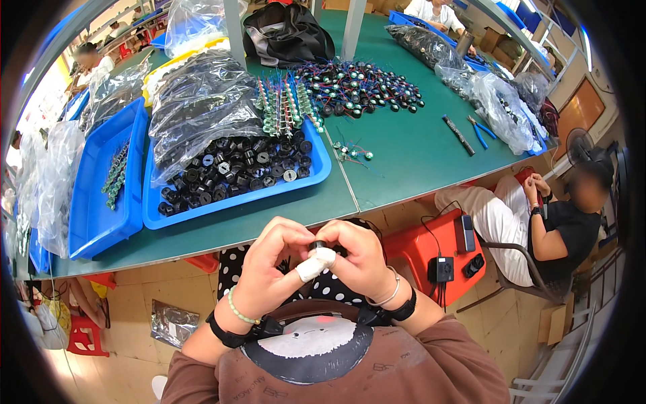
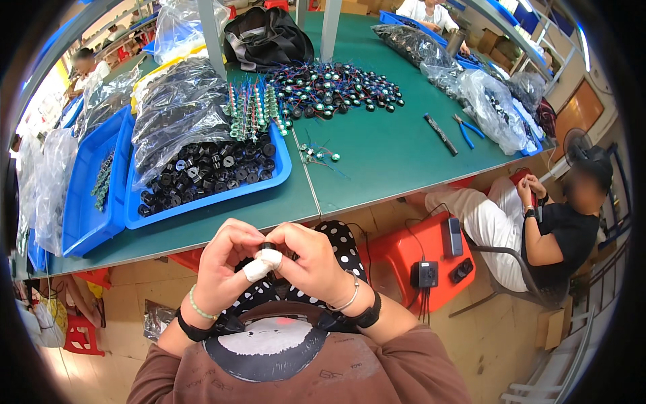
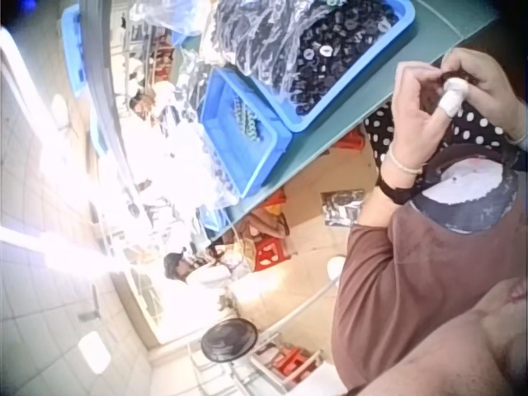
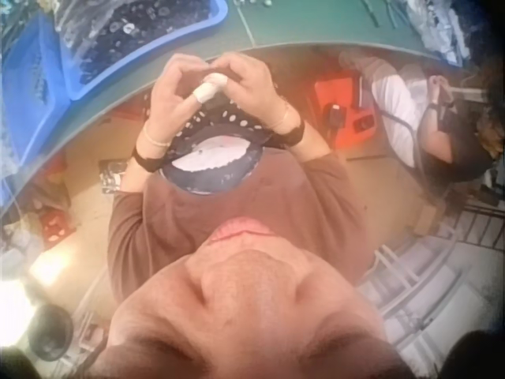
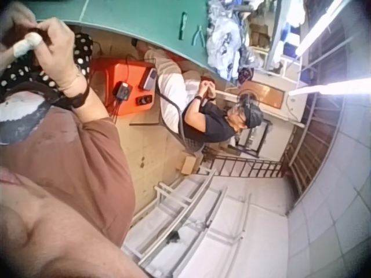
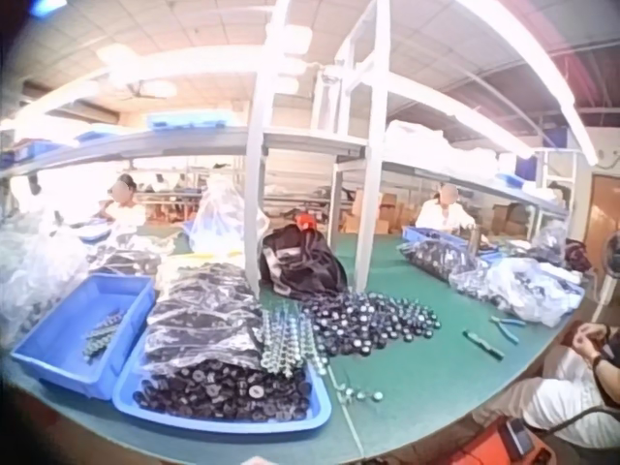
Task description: Assembling small green components and black spacers onto a wire or string at a manufacturing workstation.
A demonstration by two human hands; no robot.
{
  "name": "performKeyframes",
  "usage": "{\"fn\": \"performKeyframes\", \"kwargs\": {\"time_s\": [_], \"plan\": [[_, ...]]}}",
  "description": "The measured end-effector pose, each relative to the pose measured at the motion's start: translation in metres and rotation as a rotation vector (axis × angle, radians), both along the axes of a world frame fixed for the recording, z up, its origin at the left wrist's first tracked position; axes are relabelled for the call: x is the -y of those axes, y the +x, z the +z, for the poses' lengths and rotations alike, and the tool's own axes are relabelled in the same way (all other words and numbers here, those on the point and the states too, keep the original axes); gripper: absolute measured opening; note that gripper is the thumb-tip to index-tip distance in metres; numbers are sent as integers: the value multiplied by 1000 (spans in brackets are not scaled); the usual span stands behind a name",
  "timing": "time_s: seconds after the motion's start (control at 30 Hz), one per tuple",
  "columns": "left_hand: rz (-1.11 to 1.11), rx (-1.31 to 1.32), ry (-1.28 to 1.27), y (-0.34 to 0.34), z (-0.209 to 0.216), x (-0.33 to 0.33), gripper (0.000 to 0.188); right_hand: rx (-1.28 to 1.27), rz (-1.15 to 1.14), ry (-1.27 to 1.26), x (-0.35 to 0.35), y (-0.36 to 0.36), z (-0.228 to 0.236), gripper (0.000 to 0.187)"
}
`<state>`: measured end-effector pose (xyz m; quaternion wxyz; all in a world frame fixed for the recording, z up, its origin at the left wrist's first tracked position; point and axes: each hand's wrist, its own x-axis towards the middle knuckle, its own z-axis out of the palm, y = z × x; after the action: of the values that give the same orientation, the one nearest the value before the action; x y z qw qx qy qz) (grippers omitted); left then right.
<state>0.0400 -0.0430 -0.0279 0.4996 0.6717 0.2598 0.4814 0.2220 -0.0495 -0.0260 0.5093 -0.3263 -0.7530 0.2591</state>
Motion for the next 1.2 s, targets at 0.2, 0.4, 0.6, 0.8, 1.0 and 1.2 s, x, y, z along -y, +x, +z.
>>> {"fn": "performKeyframes", "kwargs": {"time_s": [0.2, 0.4, 0.6, 0.8, 1.0, 1.2], "plan": [[-65, 137, -90, 3, -11, -13, 32, -555, 179, -706, -6, -5, -9, 16], [-99, 306, -305, 8, -10, -10, 29, -754, 355, -828, -10, 2, -19, 42], [-79, 262, -288, 7, -15, -10, 27, -751, 355, -856, -8, 2, -23, 30], [-39, 95, -109, 2, -22, -16, 31, -517, 284, -821, -9, 6, -18, 16], [-35, -39, -23, 1, -12, -17, 37, -292, 145, -605, -6, 6, -8, 13], [129, 52, -84, -20, 8, -24, 36, -168, -238, -391, -101, 85, 33, 29]]}}
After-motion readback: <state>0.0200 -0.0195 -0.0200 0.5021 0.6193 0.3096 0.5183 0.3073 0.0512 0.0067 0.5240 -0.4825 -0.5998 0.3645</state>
